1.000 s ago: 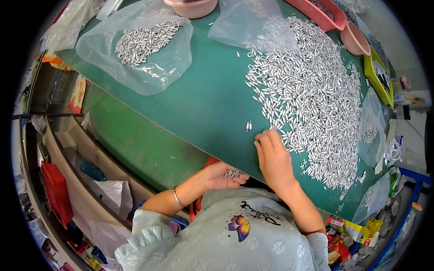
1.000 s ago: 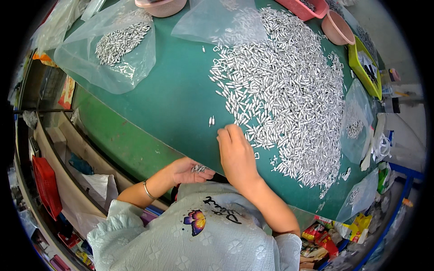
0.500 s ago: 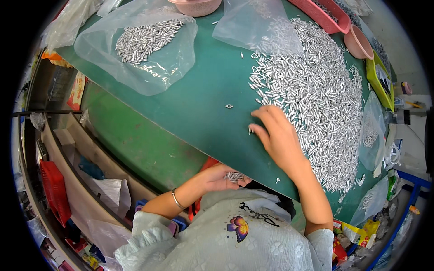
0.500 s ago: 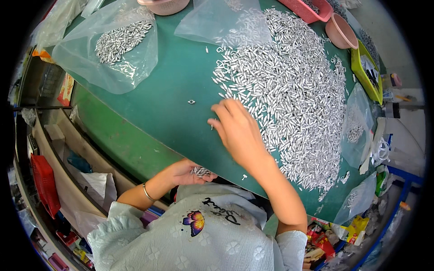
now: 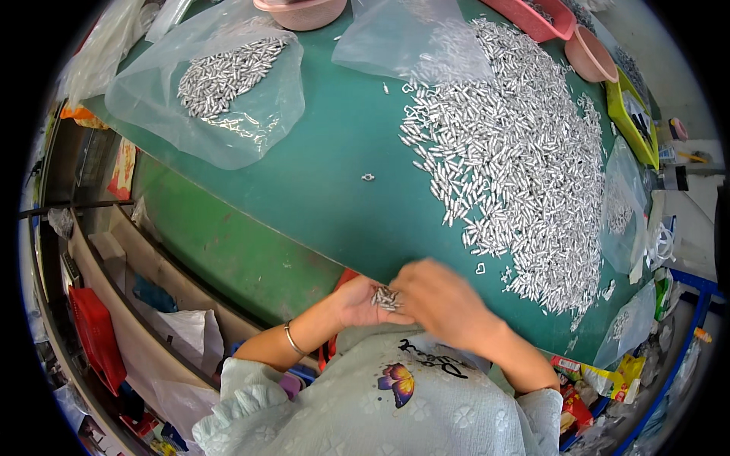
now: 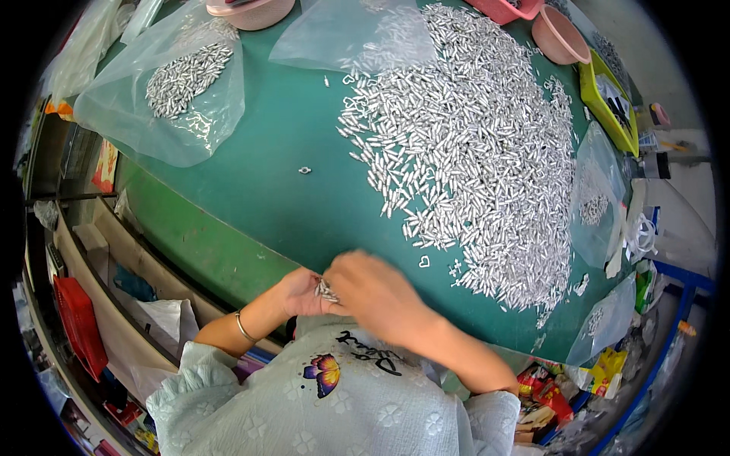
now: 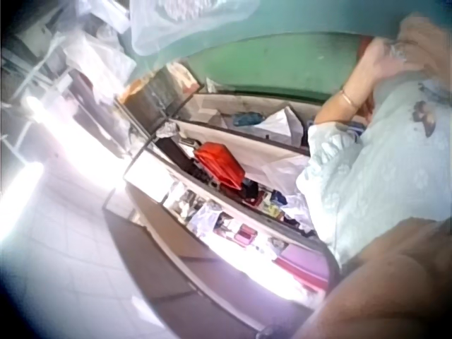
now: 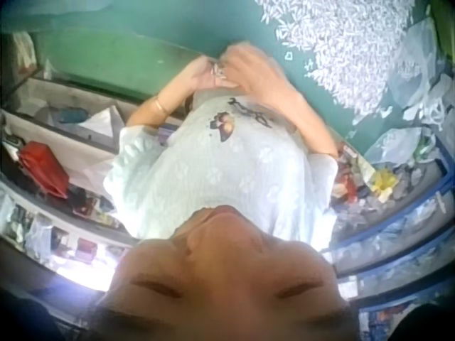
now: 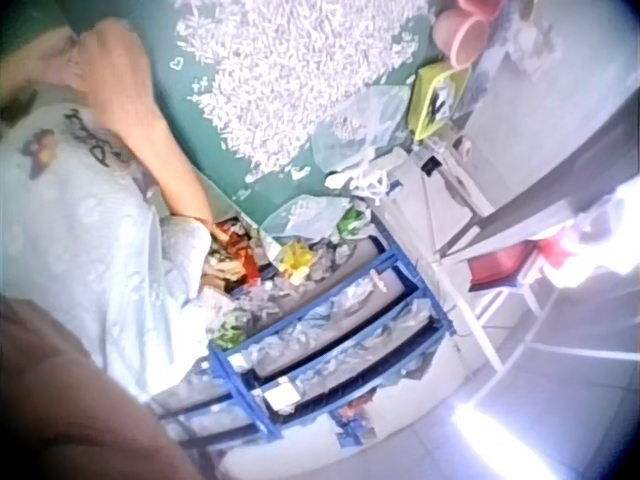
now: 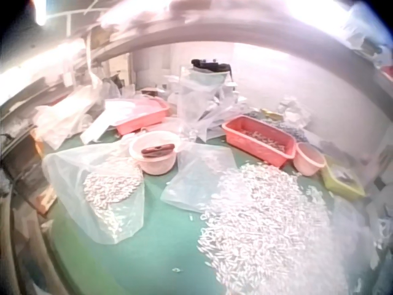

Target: The person repeatedly picks up small silver cylindrical objects from a large pile on a green table and transfers them into a clear plastic bag. The hands work continuously, gathering handfuls and moving them into the bag throughout the clip.

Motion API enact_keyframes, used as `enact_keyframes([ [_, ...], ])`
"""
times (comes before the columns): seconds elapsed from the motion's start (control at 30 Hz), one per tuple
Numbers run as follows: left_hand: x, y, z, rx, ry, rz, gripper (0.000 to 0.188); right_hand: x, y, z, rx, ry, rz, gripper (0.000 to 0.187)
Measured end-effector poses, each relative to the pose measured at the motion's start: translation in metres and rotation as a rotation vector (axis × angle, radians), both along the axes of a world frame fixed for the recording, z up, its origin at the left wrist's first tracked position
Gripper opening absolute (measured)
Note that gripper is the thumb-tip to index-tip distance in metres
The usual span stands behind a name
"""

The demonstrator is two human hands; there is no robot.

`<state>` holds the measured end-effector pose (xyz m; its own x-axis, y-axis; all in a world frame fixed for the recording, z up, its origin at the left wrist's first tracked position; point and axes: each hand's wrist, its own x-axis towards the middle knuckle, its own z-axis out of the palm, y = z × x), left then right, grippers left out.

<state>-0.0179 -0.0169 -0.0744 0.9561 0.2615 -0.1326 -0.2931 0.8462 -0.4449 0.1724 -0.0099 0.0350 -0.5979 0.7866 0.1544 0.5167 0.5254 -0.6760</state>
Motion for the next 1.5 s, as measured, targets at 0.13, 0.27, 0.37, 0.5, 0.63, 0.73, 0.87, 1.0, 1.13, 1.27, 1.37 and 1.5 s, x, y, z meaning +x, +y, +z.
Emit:
enact_keyframes([
  [0.13, 0.002, -0.006, -0.011, 0.150, 0.201, -0.096, 0.049, 0.011, 0.041, -0.002, 0.221, -0.218, -0.550, 0.029],
  [0.27, 0.007, -0.007, -0.003, 0.148, 0.270, -0.129, 0.036, 0.013, 0.037, -0.019, 0.257, -0.282, -0.567, 0.029],
  [0.37, 0.005, -0.006, 0.004, 0.182, 0.362, -0.155, 0.028, 0.021, 0.029, -0.019, 0.186, -0.213, -0.516, 0.024],
  [0.5, 0.005, -0.010, -0.001, 0.181, 0.371, -0.154, 0.029, 0.039, 0.026, -0.017, 0.232, -0.176, -0.543, 0.018],
  [0.63, 0.008, -0.013, -0.004, 0.185, 0.359, -0.156, 0.028, 0.037, 0.030, -0.013, 0.248, -0.190, -0.582, 0.019],
  [0.73, 0.011, -0.010, 0.004, 0.219, 0.429, -0.204, 0.027, 0.029, 0.037, -0.023, 0.256, -0.232, -0.586, 0.017],
  [0.87, 0.011, -0.008, 0.012, 0.269, 0.481, -0.202, 0.025, 0.041, 0.036, -0.019, 0.237, -0.156, -0.592, 0.010],
  [1.0, 0.011, -0.010, 0.011, 0.314, 0.525, -0.215, 0.025, 0.066, 0.034, -0.015, 0.174, -0.100, -0.762, 0.008],
  [1.13, 0.010, -0.012, 0.002, 0.335, 0.434, -0.179, 0.025, 0.065, 0.033, -0.009, 0.289, -0.371, -0.799, 0.021],
  [1.27, 0.015, -0.003, 0.016, 0.375, 0.586, -0.268, 0.035, 0.030, 0.038, -0.009, 0.197, -0.276, -0.635, 0.037],
  [1.37, 0.016, -0.002, 0.020, 0.418, 0.645, -0.293, 0.042, 0.019, 0.035, -0.012, 0.169, -0.341, -0.592, 0.040],
  [1.5, 0.013, -0.006, 0.009, 0.386, 0.602, -0.288, 0.041, 0.010, 0.020, -0.009, 0.095, -0.303, -0.495, 0.044],
])
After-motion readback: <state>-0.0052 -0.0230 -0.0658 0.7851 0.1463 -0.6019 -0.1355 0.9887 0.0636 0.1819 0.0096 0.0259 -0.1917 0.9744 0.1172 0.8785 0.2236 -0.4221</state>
